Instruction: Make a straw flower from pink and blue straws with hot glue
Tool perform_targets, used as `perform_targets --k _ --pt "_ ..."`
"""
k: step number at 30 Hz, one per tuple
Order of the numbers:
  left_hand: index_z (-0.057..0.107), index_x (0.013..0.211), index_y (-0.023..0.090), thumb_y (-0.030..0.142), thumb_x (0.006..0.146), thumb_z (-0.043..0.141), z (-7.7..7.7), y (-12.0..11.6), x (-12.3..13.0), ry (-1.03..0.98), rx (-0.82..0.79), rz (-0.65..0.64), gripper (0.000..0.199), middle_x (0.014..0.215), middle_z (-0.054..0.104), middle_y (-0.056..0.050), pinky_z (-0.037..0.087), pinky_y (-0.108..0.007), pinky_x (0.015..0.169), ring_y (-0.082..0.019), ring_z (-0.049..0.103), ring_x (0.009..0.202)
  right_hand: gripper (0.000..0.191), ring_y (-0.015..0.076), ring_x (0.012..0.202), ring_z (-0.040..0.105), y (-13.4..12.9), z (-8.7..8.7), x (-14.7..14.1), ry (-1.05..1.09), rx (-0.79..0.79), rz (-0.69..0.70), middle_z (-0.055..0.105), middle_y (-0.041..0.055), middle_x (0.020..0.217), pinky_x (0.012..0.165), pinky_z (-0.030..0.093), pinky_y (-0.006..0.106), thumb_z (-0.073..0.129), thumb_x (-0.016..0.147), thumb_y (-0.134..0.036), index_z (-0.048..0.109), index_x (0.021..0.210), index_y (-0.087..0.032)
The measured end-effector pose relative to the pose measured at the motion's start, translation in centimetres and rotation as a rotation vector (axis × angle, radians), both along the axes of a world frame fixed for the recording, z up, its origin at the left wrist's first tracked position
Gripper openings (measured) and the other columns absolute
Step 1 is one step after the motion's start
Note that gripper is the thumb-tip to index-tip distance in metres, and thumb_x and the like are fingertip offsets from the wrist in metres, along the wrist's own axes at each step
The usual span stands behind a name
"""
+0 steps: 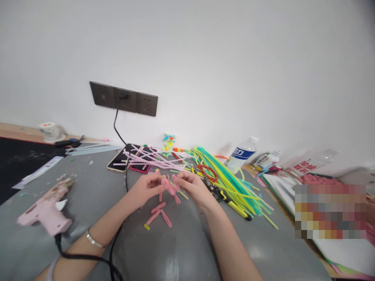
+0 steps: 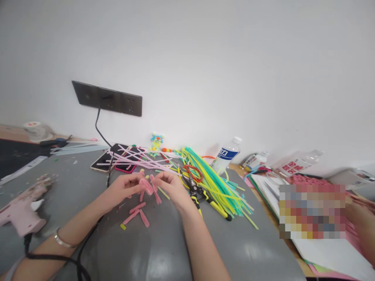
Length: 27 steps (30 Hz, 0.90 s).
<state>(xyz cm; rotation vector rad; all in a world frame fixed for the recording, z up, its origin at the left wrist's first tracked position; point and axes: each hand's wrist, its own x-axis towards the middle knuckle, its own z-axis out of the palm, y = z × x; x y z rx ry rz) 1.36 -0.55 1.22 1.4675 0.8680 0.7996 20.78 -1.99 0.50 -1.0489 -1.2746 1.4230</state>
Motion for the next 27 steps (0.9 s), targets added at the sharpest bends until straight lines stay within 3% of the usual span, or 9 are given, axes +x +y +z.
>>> perform_targets --k 10,27 --pt "0.074 0.078 0.015 0.037 0.075 0.07 0.0 0.05 0.02 -0.006 -0.014 -0.026 0.022 0.064 0.066 -0.001 0.044 -0.022 0.052 -0.014 0.057 0.058 0.031 0.0094 0.056 0.047 -0.03 -0.25 -0.42 0.059 -0.011 0.004 0.058 -0.0034 0.058 0.06 0.035 0.023 0.079 0.07 -0.039 0.06 0.062 -0.016" --pt "0.074 0.077 0.015 0.032 0.076 0.068 0.03 0.04 -0.11 -0.011 -0.047 -0.041 0.018 0.069 0.069 -0.001 0.042 -0.019 0.052 -0.011 0.056 0.06 0.038 0.0095 0.052 0.047 -0.07 -0.23 -0.96 -0.001 -0.008 -0.05 0.059 -0.0023 0.057 0.054 0.034 0.023 0.082 0.065 -0.047 0.059 0.06 -0.017"
